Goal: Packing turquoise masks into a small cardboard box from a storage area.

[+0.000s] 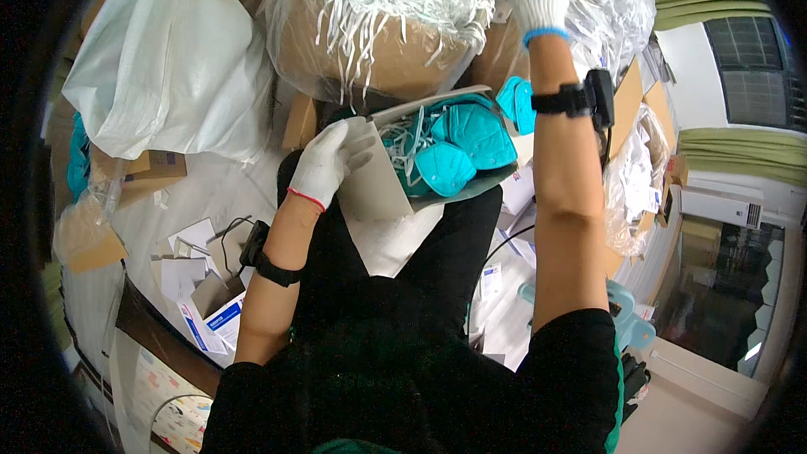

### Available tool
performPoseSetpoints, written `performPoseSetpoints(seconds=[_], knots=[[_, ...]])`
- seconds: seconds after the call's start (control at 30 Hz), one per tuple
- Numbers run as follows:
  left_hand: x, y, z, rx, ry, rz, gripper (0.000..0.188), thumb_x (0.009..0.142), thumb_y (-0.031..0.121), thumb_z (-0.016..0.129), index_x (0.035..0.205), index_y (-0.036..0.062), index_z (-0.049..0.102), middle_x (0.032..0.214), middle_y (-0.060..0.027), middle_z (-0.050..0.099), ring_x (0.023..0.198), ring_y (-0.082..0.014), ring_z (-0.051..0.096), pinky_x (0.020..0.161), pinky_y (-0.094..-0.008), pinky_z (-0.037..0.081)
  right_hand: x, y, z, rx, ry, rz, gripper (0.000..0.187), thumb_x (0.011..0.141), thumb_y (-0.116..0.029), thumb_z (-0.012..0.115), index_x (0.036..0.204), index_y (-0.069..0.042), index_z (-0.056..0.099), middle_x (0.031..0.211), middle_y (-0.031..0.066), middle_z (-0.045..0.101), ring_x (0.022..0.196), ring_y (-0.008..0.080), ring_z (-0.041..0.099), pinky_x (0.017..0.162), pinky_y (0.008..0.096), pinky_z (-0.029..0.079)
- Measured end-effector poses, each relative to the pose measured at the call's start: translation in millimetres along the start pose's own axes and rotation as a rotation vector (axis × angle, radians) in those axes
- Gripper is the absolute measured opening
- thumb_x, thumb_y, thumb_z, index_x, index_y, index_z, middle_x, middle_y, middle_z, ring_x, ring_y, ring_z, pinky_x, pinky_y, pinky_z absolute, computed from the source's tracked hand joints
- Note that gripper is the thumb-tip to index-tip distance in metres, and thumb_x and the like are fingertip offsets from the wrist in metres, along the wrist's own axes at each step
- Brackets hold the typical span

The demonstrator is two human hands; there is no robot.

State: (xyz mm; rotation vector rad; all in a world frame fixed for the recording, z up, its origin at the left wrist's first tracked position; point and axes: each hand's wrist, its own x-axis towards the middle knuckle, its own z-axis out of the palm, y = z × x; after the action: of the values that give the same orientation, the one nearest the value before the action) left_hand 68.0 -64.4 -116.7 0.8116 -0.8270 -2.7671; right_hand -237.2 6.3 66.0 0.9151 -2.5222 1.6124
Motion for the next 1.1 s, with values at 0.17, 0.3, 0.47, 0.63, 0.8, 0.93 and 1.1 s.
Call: performPoseSetpoints(seconds=[0.17, 0.3, 0.47, 0.63, 0.8, 0.93, 1.1], knots=[[6, -24, 11, 0.280, 0.032, -0.009, 0.032, 0.098, 0.021, 0.054, 0.119, -0.0025, 0.059, 0.114, -0.0125, 0.063, 0.099, -0.0204, 0.065, 0.083, -0.0304, 0.053, -102, 73, -17, -0.182, -0.252, 0.371, 0.017, 0.085, -0.018, 0.066, 0.089, -0.001, 0.068, 0.066, 0.0042, 0.064, 0.046, 0.0105, 0.057, 0.046, 0.0272, 0.047], [35, -38, 52, 0.843, 0.052, 0.119, 0.026, 0.088, 0.021, 0.065, 0.102, -0.0008, 0.066, 0.091, -0.0160, 0.070, 0.084, -0.0232, 0.071, 0.071, -0.0341, 0.056, -192, 132, -30, -0.462, -0.565, 0.071, 0.029, 0.077, -0.012, 0.068, 0.103, -0.002, 0.066, 0.091, 0.0157, 0.071, 0.081, 0.0296, 0.070, 0.076, 0.0363, 0.055], [103, -77, 88, 1.635, 0.283, 0.149, 0.040, 0.079, 0.040, 0.069, 0.099, 0.0056, 0.069, 0.104, -0.0190, 0.069, 0.097, -0.0368, 0.067, 0.086, -0.0438, 0.053, -247, 139, -30, -0.611, -0.603, 0.132, 0.033, 0.074, -0.018, 0.069, 0.106, -0.010, 0.066, 0.100, 0.0163, 0.066, 0.095, 0.0357, 0.064, 0.083, 0.0419, 0.052], [129, -101, 63, 1.844, 0.281, 0.064, 0.022, 0.085, 0.023, 0.062, 0.099, 0.0111, 0.074, 0.106, -0.0160, 0.070, 0.100, -0.0343, 0.067, 0.083, -0.0423, 0.055, -234, 119, -59, -0.826, -0.133, 0.075, 0.013, 0.078, -0.017, 0.064, 0.090, -0.011, 0.067, 0.093, 0.0156, 0.065, 0.088, 0.0354, 0.065, 0.076, 0.0457, 0.052], [77, -66, 61, 1.359, 0.161, 0.460, 0.031, 0.075, 0.031, 0.072, 0.096, 0.0093, 0.074, 0.088, -0.0158, 0.070, 0.080, -0.0314, 0.068, 0.073, -0.0404, 0.053, -230, 159, -76, -0.739, 0.046, 0.135, 0.022, 0.078, -0.018, 0.066, 0.098, -0.008, 0.068, 0.100, 0.0146, 0.068, 0.094, 0.0353, 0.065, 0.082, 0.0440, 0.052], [42, -35, 50, 0.743, 0.256, 0.446, 0.022, 0.080, 0.010, 0.073, 0.096, -0.0047, 0.071, 0.082, -0.0064, 0.071, 0.069, -0.0115, 0.064, 0.065, -0.0265, 0.051, -237, 147, -59, -0.567, 0.159, -0.071, 0.019, 0.080, -0.019, 0.066, 0.097, -0.010, 0.066, 0.096, 0.0143, 0.066, 0.090, 0.0345, 0.065, 0.078, 0.0437, 0.052], [27, -22, 23, 0.363, 0.208, 0.252, 0.018, 0.081, 0.007, 0.072, 0.097, 0.0025, 0.066, 0.072, 0.0012, 0.058, 0.047, -0.0033, 0.043, 0.040, -0.0210, 0.026, -249, 114, -23, -0.812, -0.466, 0.335, 0.027, 0.079, -0.033, 0.067, 0.086, -0.008, 0.072, 0.086, 0.0186, 0.069, 0.082, 0.0378, 0.068, 0.071, 0.0466, 0.054]])
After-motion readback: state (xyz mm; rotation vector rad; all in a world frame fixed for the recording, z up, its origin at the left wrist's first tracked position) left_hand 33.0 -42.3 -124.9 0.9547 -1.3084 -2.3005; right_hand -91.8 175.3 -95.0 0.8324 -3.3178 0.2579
